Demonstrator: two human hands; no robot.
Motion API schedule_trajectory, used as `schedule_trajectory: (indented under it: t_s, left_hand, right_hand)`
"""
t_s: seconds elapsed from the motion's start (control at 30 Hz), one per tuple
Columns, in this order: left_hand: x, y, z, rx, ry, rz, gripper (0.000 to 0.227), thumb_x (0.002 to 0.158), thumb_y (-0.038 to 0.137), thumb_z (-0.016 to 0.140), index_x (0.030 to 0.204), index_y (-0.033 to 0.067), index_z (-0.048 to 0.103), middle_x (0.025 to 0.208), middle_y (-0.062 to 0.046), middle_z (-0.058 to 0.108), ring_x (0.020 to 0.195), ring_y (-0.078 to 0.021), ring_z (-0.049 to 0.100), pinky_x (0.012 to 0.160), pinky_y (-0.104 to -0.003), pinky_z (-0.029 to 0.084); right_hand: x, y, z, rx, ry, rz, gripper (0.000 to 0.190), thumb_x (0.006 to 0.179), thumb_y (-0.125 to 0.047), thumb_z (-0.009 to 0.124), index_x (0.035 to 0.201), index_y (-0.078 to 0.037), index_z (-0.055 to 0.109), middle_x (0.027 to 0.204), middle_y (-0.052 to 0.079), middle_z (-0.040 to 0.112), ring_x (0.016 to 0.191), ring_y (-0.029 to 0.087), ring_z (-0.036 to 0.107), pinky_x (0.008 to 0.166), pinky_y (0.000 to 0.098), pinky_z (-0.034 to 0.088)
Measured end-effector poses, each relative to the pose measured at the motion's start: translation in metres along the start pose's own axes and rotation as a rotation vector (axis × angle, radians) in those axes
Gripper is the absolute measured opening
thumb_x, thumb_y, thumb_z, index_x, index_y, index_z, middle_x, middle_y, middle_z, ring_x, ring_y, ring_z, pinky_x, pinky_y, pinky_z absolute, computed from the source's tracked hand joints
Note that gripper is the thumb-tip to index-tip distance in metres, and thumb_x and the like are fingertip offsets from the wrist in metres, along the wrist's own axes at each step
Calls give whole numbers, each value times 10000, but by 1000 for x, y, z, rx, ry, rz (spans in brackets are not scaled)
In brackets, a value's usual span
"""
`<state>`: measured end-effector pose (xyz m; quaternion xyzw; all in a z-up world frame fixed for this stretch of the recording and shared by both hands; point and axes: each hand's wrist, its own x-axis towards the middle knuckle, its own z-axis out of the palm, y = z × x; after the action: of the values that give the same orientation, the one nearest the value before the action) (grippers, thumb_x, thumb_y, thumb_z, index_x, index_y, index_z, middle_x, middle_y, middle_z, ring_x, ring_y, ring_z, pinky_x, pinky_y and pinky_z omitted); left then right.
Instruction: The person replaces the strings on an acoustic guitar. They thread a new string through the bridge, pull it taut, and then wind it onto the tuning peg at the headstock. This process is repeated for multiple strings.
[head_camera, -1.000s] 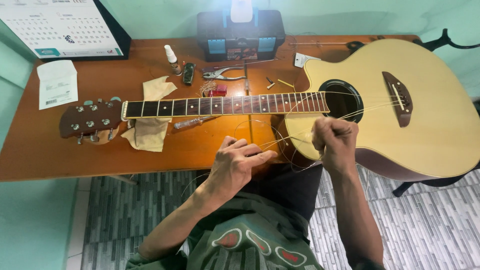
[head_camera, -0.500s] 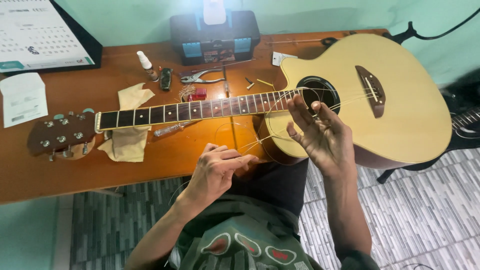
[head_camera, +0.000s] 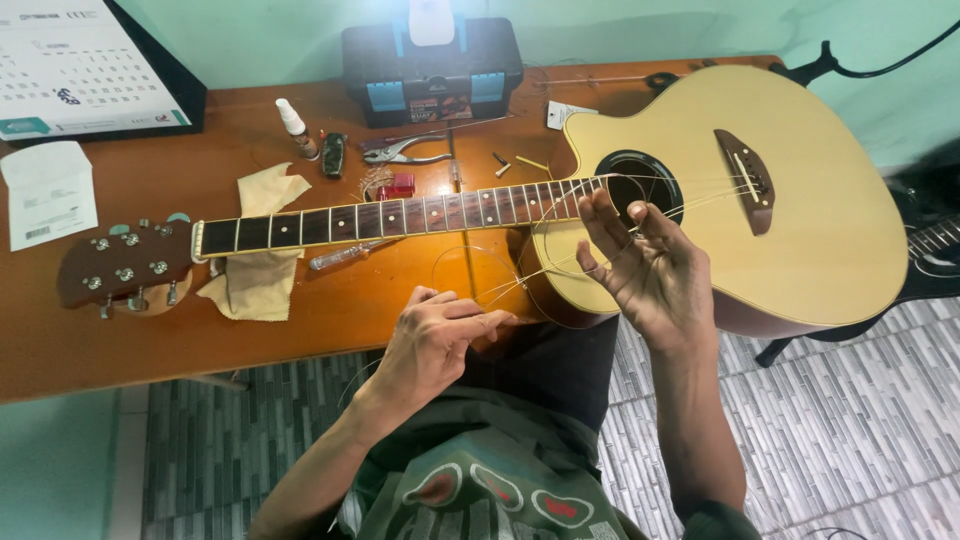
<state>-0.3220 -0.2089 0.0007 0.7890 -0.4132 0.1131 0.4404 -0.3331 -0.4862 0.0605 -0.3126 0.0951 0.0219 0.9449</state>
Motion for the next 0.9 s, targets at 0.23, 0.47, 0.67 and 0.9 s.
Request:
schedule_trajectory:
  t_s: [0.23,0.47,0.67,0.9]
  left_hand:
    - [-2,-1,2,27,-5,5,374,892,-59,536,1022,178,795,801,54,714,683,-199,636,793,-323,412]
    - [-6,-4,7,263,27,53,375,843,-50,602,1052,209,774,821,56,682,706,-189,604,835,-351,408]
    - [-4,0,5,250,20,49,413,843,-101,577,1059,196,768,813,33,668,702,-202,587,841,-352,392]
    - [-4,9,-1,15,14,-14,421,850,-142,535,1065,140,763,806,13,707,721,-248,653,821,-361,415]
  right_hand:
    - [-2,-1,2,17,6,6,133,1040,-258,519,969,-169,588,1368,80,638,1407,279,576,1028,469,502]
    - [0,-2,-7,23,-23,5,128,1001,-232,553,959,-135,625,1365,108,652,1406,305,573,1026,478,500]
    - [0,-4,-7,71,-1,1,125,995,-213,569,963,-117,642,1308,109,689,1380,301,599,1037,496,500]
    - [0,-1,-4,95,39,-26,117,1032,-206,547,990,-121,615,1302,109,672,1395,308,600,1009,486,512]
